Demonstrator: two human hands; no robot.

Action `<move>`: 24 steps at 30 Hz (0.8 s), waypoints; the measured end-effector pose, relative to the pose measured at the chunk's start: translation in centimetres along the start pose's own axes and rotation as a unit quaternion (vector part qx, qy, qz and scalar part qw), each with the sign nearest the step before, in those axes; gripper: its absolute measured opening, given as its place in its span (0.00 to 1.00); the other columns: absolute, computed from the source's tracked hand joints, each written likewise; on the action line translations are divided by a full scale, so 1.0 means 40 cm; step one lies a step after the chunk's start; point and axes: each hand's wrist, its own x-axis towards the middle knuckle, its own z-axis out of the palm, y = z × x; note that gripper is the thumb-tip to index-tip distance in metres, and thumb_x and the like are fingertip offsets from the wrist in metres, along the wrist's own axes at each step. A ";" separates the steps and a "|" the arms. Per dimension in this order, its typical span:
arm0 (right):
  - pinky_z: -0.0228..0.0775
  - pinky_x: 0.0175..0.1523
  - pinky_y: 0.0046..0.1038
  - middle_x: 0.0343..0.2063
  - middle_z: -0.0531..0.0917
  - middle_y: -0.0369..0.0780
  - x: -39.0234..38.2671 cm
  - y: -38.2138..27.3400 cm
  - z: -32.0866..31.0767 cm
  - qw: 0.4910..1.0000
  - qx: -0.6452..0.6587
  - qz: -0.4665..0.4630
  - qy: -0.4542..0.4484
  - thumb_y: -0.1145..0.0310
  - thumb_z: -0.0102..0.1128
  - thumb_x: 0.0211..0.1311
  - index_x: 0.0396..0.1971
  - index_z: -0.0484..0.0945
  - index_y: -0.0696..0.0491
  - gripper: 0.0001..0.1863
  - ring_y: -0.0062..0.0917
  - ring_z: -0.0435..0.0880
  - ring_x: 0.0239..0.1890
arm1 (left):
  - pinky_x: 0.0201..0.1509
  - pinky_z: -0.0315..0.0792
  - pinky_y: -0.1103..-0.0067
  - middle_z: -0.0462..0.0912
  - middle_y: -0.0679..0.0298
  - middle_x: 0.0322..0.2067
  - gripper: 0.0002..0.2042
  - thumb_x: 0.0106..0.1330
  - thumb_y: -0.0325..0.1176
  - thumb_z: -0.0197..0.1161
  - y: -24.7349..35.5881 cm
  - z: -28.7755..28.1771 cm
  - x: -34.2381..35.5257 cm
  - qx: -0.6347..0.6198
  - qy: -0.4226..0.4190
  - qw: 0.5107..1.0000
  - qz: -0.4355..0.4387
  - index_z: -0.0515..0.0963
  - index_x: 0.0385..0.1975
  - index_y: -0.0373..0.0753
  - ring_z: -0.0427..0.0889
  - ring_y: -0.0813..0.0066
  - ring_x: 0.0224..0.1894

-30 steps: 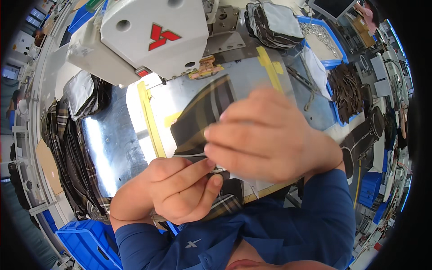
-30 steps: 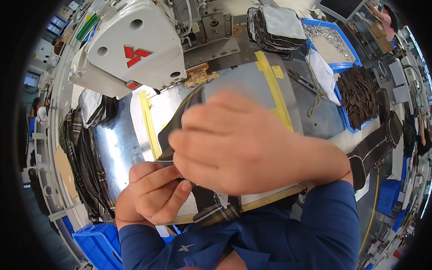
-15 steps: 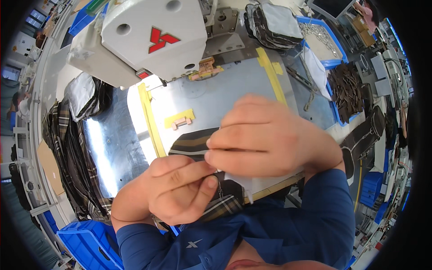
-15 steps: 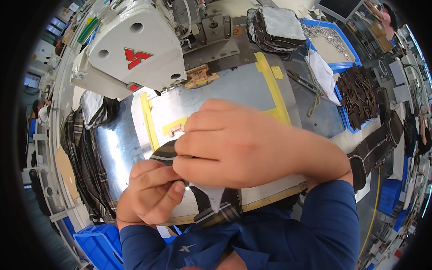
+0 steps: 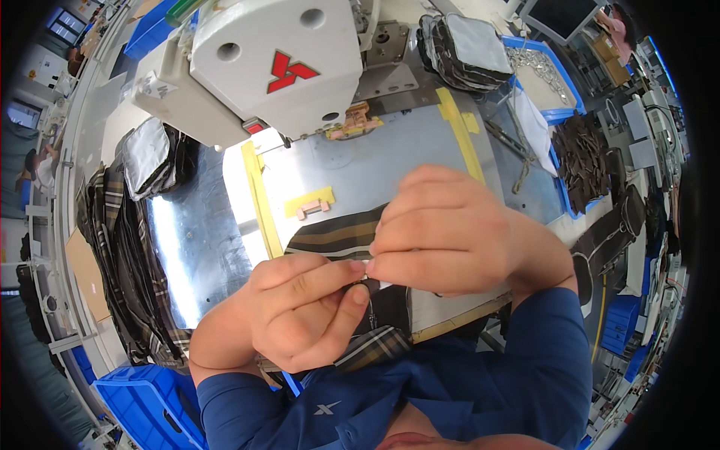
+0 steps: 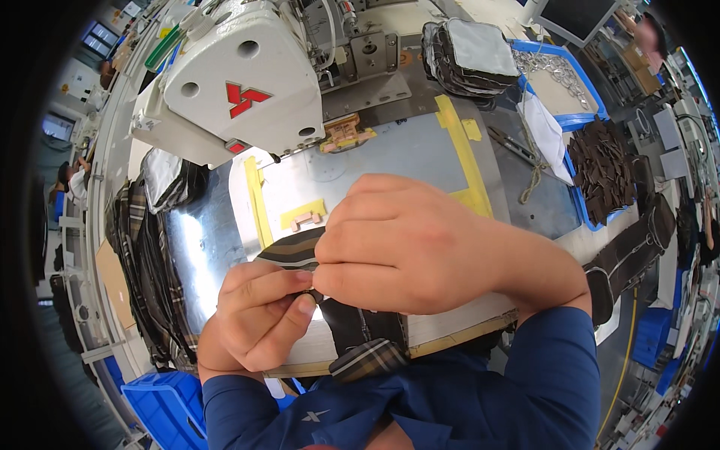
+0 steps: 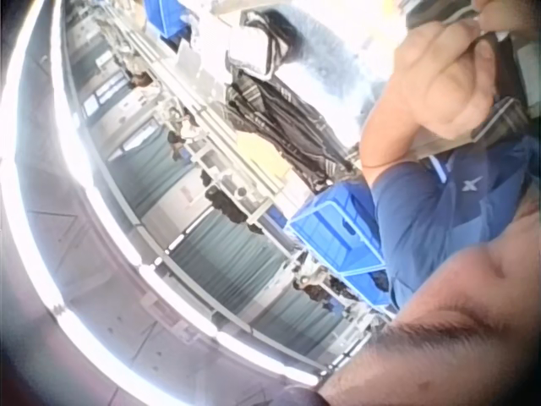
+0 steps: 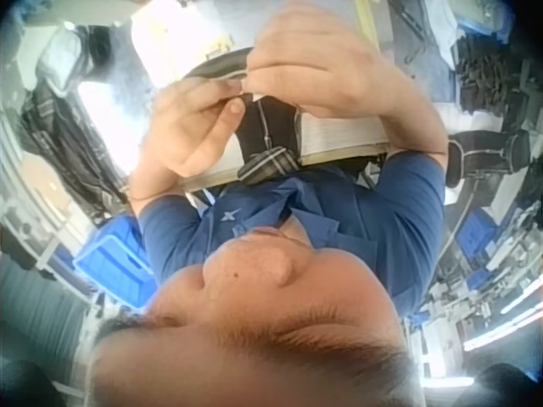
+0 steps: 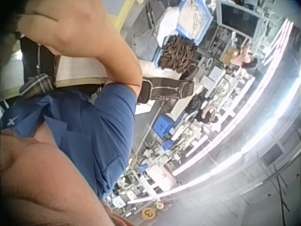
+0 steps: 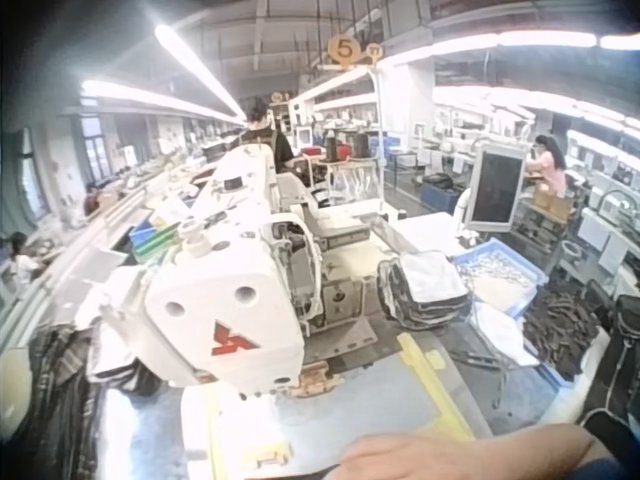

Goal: The person uses a sewing machine to attach zippers to small fabric pouches. They align the zipper with the pouch edge, sew along the seam, and then trim the excess thread. The process is repeated for multiple pouches, with the person handling the fabric and machine controls throughout.

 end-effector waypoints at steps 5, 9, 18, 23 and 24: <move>0.76 0.39 0.32 0.32 0.83 0.39 -0.007 -0.010 0.005 0.999 -0.046 -0.015 0.016 0.69 0.68 0.53 0.34 0.83 0.58 0.10 0.31 0.84 0.34 | 0.39 0.80 0.75 0.76 0.61 0.35 0.11 0.59 0.29 0.79 0.020 -0.014 0.000 0.118 0.032 0.992 0.017 0.85 0.38 0.38 0.88 0.60 0.39; 0.77 0.39 0.31 0.31 0.83 0.38 -0.007 -0.012 0.002 0.998 -0.052 -0.024 0.025 0.68 0.68 0.53 0.33 0.83 0.57 0.10 0.30 0.83 0.33 | 0.38 0.82 0.72 0.85 0.57 0.41 0.13 0.63 0.37 0.78 0.034 -0.068 0.025 -0.085 0.102 0.965 -0.226 0.87 0.41 0.37 0.88 0.62 0.38; 0.77 0.39 0.30 0.31 0.84 0.38 -0.004 -0.019 0.007 0.997 -0.055 -0.044 0.039 0.67 0.68 0.53 0.32 0.84 0.56 0.09 0.29 0.84 0.33 | 0.38 0.80 0.73 0.88 0.54 0.35 0.08 0.47 0.24 0.75 0.016 -0.074 0.047 -0.077 0.030 0.960 -0.269 0.89 0.29 0.38 0.88 0.62 0.34; 0.77 0.38 0.30 0.31 0.84 0.38 -0.004 -0.020 0.006 0.997 -0.051 -0.043 0.039 0.67 0.67 0.53 0.32 0.84 0.56 0.09 0.29 0.84 0.32 | 0.37 0.78 0.72 0.86 0.60 0.37 0.10 0.44 0.22 0.76 0.025 -0.064 0.052 -0.026 0.038 0.972 -0.232 0.89 0.28 0.42 0.85 0.63 0.34; 0.77 0.38 0.30 0.31 0.84 0.38 -0.002 -0.020 0.005 0.997 -0.049 -0.044 0.037 0.67 0.67 0.53 0.32 0.84 0.56 0.09 0.29 0.84 0.32 | 0.37 0.78 0.72 0.86 0.61 0.38 0.10 0.43 0.23 0.77 0.023 -0.059 0.044 -0.012 0.037 0.975 -0.217 0.89 0.27 0.43 0.85 0.63 0.35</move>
